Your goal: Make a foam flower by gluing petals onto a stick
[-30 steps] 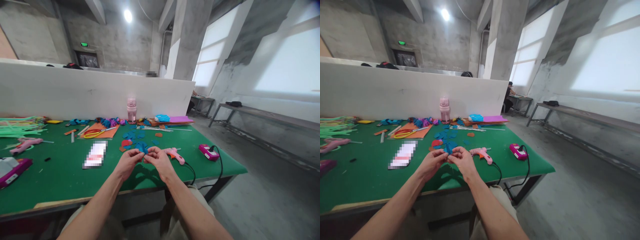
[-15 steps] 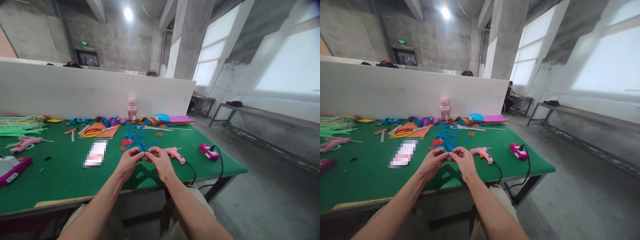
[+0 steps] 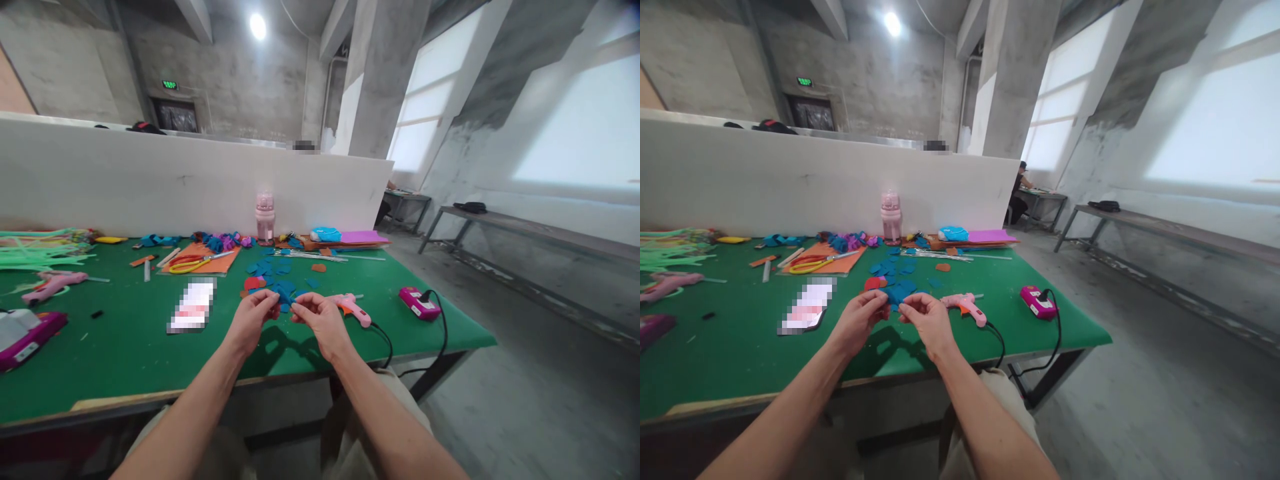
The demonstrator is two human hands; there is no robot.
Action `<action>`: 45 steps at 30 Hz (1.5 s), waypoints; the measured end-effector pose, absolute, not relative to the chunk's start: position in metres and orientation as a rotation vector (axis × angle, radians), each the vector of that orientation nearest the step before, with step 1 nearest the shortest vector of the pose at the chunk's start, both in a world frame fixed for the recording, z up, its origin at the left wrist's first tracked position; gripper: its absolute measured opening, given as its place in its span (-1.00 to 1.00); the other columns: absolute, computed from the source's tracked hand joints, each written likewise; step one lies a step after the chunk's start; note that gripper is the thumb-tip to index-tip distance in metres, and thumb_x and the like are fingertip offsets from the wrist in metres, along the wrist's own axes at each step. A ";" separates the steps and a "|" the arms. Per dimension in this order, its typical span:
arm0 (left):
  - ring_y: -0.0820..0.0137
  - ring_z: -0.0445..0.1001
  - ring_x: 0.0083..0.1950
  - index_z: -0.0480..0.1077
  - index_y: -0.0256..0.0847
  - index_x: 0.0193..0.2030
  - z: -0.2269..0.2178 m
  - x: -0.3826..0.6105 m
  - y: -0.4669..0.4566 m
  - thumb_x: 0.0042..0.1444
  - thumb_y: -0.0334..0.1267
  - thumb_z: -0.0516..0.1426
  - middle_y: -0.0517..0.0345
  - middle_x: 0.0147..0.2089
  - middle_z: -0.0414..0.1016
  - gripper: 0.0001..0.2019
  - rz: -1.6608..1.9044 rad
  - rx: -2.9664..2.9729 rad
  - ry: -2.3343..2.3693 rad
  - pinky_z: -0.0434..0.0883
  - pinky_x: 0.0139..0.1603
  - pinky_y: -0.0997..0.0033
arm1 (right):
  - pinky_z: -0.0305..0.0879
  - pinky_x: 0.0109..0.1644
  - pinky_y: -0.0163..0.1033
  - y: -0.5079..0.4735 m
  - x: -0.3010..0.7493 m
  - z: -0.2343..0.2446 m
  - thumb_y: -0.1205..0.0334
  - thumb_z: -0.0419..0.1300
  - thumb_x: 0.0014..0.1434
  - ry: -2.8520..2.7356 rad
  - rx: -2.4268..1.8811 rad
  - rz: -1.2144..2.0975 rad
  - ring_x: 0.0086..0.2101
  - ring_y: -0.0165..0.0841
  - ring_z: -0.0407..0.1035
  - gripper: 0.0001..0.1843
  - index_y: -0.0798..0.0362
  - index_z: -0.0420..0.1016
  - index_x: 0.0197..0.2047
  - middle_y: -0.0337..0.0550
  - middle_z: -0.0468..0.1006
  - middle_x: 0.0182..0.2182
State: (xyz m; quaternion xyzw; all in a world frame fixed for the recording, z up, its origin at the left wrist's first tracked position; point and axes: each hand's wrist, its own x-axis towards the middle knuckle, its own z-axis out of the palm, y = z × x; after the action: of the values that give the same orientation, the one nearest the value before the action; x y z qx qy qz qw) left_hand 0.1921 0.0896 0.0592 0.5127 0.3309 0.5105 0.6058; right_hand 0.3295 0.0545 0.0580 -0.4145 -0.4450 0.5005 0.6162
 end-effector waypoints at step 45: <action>0.57 0.34 -0.44 0.38 -0.27 -0.33 0.071 0.182 0.092 -0.21 -0.38 0.25 0.19 -0.40 0.39 -0.77 1.193 1.068 0.662 0.30 -0.43 0.57 | 0.26 -0.37 -0.33 0.051 0.341 0.060 0.22 0.24 -0.11 -1.387 -0.967 1.038 -0.50 -0.44 0.33 -0.87 0.06 0.45 -0.41 -0.28 0.45 -0.53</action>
State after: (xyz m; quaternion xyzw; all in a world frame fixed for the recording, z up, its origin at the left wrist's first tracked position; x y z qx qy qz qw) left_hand 0.1816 0.0915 0.0712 0.4698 0.2910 0.5247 0.6475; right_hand 0.3414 0.0514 0.0596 -0.4080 -0.5851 0.4380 0.5472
